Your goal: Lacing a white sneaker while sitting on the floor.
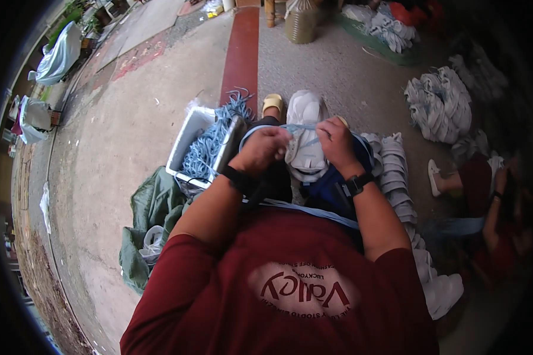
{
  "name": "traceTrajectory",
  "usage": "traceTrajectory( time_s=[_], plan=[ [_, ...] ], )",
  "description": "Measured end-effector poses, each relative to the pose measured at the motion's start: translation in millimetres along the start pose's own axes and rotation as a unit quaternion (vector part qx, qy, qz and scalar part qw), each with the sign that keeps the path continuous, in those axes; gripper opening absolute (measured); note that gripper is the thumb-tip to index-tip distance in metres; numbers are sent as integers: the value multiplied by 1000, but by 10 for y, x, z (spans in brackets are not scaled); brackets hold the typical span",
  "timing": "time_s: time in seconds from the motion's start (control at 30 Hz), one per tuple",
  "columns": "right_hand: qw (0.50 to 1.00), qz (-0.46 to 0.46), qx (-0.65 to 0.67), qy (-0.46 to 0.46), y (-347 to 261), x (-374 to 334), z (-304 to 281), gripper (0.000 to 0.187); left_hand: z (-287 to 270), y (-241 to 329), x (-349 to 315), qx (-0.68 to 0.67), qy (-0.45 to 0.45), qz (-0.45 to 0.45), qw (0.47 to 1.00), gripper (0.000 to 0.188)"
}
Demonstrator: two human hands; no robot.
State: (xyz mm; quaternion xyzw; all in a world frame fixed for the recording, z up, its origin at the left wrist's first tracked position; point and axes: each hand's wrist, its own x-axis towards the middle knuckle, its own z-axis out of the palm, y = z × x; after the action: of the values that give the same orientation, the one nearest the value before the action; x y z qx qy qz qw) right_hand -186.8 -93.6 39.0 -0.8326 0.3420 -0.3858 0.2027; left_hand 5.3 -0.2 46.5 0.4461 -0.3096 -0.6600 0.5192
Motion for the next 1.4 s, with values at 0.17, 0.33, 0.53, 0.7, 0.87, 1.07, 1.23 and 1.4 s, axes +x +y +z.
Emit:
traceTrajectory(
  time_s=[0.17, 0.33, 0.53, 0.7, 0.87, 1.07, 1.23, 1.4],
  plan=[
    [993, -36, 3, -117, -67, -34, 41, 14, -100, -144, 149, -77, 54, -23, 995, 9],
    [991, -23, -48, -124, -62, -55, 132, 21, 5, -232, 278, -21, 54, -22, 998, 7],
    [991, 32, -55, -120, -58, -22, 168, 33, 46, -231, 550, -23, 104, 68, 992, 12],
    [997, 20, -27, -76, -72, 33, 190, 30, -54, -318, 696, 120, 124, 92, 981, 11],
    [996, -25, -28, -80, -51, 63, 198, 11, 91, -315, 628, 295, 235, 204, 903, 5],
    [994, -16, -64, -85, -20, -103, 225, 12, 146, -444, 653, 469, 211, 233, 826, 9],
    [994, 0, -66, -84, -21, -124, 271, 11, 116, -395, 552, 389, 244, 138, 878, 20],
    [991, 4, -103, -81, 25, -74, 309, 11, 194, -400, 626, 622, 181, 209, 733, 23]
  ],
)
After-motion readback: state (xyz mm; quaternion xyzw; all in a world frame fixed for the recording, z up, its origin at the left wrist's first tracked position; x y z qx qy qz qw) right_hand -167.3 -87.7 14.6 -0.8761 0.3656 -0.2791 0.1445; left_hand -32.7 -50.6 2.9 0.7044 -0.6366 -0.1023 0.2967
